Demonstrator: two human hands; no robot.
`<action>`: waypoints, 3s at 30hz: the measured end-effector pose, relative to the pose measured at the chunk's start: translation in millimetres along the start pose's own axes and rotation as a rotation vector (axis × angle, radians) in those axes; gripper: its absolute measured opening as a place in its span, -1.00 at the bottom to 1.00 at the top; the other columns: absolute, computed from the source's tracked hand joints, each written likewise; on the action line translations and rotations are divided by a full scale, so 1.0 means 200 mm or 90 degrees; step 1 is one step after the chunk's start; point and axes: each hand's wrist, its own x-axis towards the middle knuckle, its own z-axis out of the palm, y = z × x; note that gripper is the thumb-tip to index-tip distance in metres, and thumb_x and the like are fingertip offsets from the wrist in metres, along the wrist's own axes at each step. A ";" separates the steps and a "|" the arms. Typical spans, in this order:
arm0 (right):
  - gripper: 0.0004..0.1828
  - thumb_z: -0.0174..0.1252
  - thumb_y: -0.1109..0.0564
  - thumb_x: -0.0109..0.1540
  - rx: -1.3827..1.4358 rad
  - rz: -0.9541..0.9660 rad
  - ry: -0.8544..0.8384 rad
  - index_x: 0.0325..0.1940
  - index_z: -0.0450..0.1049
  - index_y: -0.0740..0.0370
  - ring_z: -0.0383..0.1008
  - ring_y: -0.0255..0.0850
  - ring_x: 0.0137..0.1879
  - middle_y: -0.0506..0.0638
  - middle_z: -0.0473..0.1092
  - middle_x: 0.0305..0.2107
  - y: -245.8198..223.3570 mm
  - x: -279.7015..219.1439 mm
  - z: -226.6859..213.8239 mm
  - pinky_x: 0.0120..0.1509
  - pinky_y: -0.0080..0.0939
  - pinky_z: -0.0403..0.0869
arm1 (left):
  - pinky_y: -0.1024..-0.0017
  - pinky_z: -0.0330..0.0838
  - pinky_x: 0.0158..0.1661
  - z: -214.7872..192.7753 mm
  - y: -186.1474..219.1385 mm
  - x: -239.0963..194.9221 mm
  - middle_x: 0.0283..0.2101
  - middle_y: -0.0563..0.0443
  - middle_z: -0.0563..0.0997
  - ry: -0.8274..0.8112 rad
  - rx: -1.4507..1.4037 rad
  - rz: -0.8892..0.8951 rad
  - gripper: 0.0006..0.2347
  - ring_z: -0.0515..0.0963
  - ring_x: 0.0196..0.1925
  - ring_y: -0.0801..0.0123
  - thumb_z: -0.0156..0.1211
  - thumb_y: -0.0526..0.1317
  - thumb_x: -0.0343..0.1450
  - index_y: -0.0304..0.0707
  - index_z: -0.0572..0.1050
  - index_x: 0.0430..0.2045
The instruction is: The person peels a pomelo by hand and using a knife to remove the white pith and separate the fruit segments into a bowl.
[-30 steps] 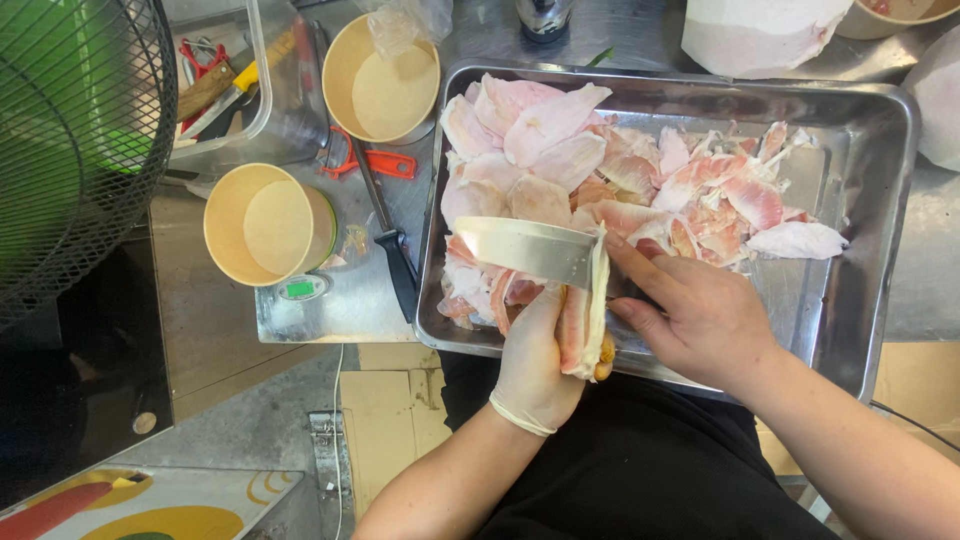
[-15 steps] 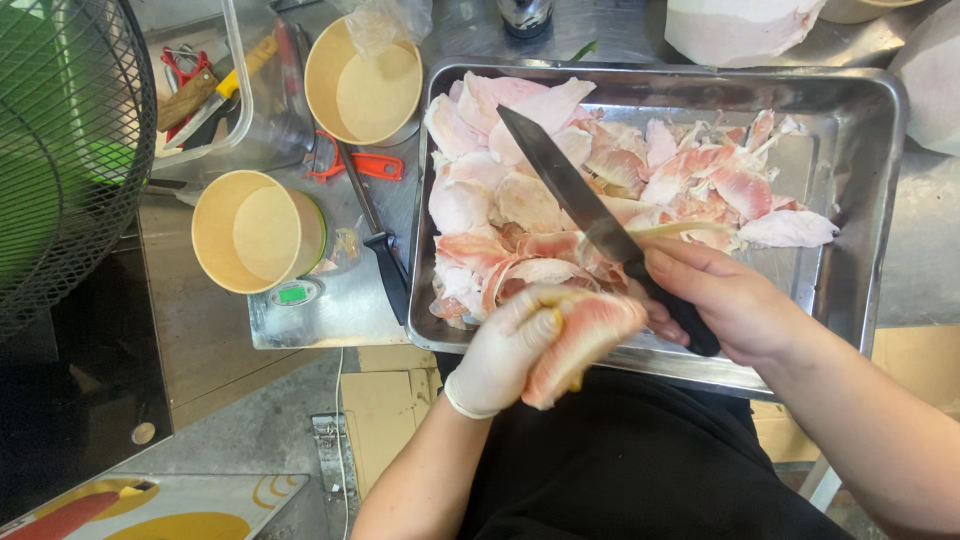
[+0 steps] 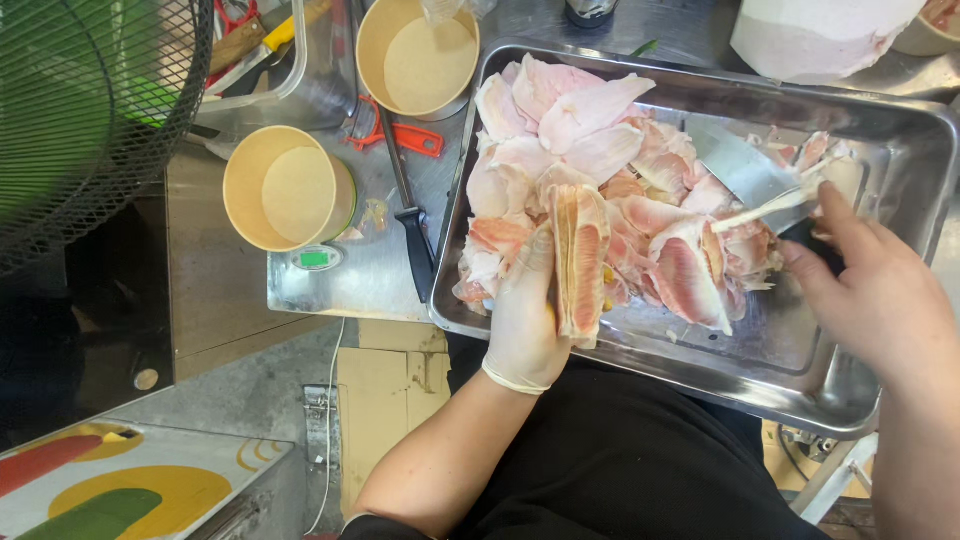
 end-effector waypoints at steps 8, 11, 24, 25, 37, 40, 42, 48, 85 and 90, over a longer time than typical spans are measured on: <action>-0.70 0.34 0.07 0.17 0.527 -0.145 -0.139 -0.05 0.60 0.20 0.56 -0.26 -0.06 -0.03 0.56 -0.16 -0.42 -0.15 -0.02 0.06 -0.27 0.49 | 0.42 0.41 0.01 0.03 -0.10 0.02 0.06 -0.06 0.54 0.067 0.155 0.125 -0.68 0.51 0.01 0.40 -0.09 -0.18 0.64 -0.46 0.40 0.19; -0.74 0.37 0.08 0.14 0.587 -0.025 -0.224 -0.15 0.62 0.23 0.53 -0.33 -0.28 -0.05 0.59 -0.33 -0.56 -0.15 0.04 -0.16 -0.34 0.50 | 0.41 0.38 0.18 0.02 -0.13 0.01 0.11 -0.08 0.55 0.058 0.269 0.224 -0.70 0.51 0.13 0.38 -0.10 -0.18 0.66 -0.46 0.41 0.15; -0.75 0.26 0.11 0.21 0.560 -0.031 -0.191 -0.07 0.62 0.25 0.64 -0.36 -0.25 -0.03 0.62 -0.29 -0.60 -0.13 0.03 -0.15 -0.35 0.56 | 0.33 0.36 0.27 -0.02 -0.13 0.02 0.11 -0.11 0.53 0.069 0.485 0.385 -0.76 0.52 0.18 0.24 -0.09 -0.24 0.67 -0.40 0.43 0.13; -0.74 0.26 0.12 0.20 0.551 0.002 -0.221 -0.07 0.63 0.24 0.63 -0.36 -0.26 -0.04 0.63 -0.31 -0.60 -0.12 0.03 -0.16 -0.34 0.56 | 0.33 0.36 0.27 -0.02 -0.12 0.01 0.10 -0.11 0.52 0.067 0.506 0.397 -0.76 0.52 0.17 0.22 -0.09 -0.24 0.67 -0.39 0.43 0.13; -0.84 0.23 0.15 0.20 0.657 0.080 -0.280 -0.17 0.62 0.21 0.62 -0.33 -0.30 -0.04 0.60 -0.41 -0.56 -0.08 0.14 -0.18 -0.31 0.56 | 0.27 0.37 -0.12 -0.01 -0.05 0.04 -0.04 -0.38 0.53 0.000 0.017 -0.008 -0.57 0.50 -0.17 0.11 -0.11 -0.08 0.66 -0.65 0.38 0.17; -0.86 0.25 0.14 0.18 0.383 -0.110 -0.132 -0.20 0.62 0.15 0.60 -0.25 -0.29 -0.05 0.58 -0.39 -0.58 -0.10 0.08 -0.20 -0.26 0.53 | 0.48 0.44 0.14 0.02 -0.02 0.02 0.18 0.02 0.53 -0.081 0.036 0.020 -0.53 0.56 0.10 0.40 -0.09 -0.03 0.58 -0.31 0.26 0.35; -0.85 0.26 0.14 0.15 0.327 -0.212 -0.091 -0.22 0.58 0.18 0.57 -0.13 -0.25 -0.01 0.56 -0.39 -0.60 -0.09 0.07 -0.16 -0.19 0.50 | 0.47 0.39 0.18 0.03 -0.04 0.01 0.27 0.03 0.42 -0.061 0.244 0.114 -0.47 0.46 0.22 0.43 -0.01 -0.02 0.57 -0.35 0.11 0.39; -0.79 0.23 0.14 0.11 0.443 -0.053 -0.220 -0.19 0.60 0.20 0.60 -0.18 -0.35 -0.02 0.57 -0.42 -0.53 -0.04 0.00 -0.27 -0.19 0.53 | 0.42 0.38 0.02 -0.03 -0.05 0.03 0.04 -0.12 0.54 -0.031 0.247 0.009 -0.46 0.46 0.02 0.32 0.03 0.01 0.60 -0.53 0.35 0.35; -0.78 0.27 0.14 0.23 0.712 0.057 -0.216 -0.09 0.65 0.29 0.59 -0.35 -0.23 -0.02 0.62 -0.30 -0.56 -0.15 -0.02 -0.13 -0.36 0.54 | 0.22 0.43 0.29 -0.09 -0.08 -0.03 0.25 -0.10 0.40 0.058 0.604 0.493 -0.52 0.53 0.27 0.16 0.40 -0.08 0.40 -0.18 0.40 0.18; -0.72 0.24 0.12 0.22 0.812 0.200 -0.334 -0.10 0.65 0.36 0.60 -0.35 -0.29 -0.03 0.63 -0.38 -0.55 -0.11 0.06 -0.18 -0.36 0.56 | 0.19 0.31 0.40 -0.11 -0.11 -0.03 0.26 -0.03 0.43 -0.144 0.460 0.551 -0.37 0.48 0.32 0.17 0.49 -0.20 0.42 -0.06 0.18 0.32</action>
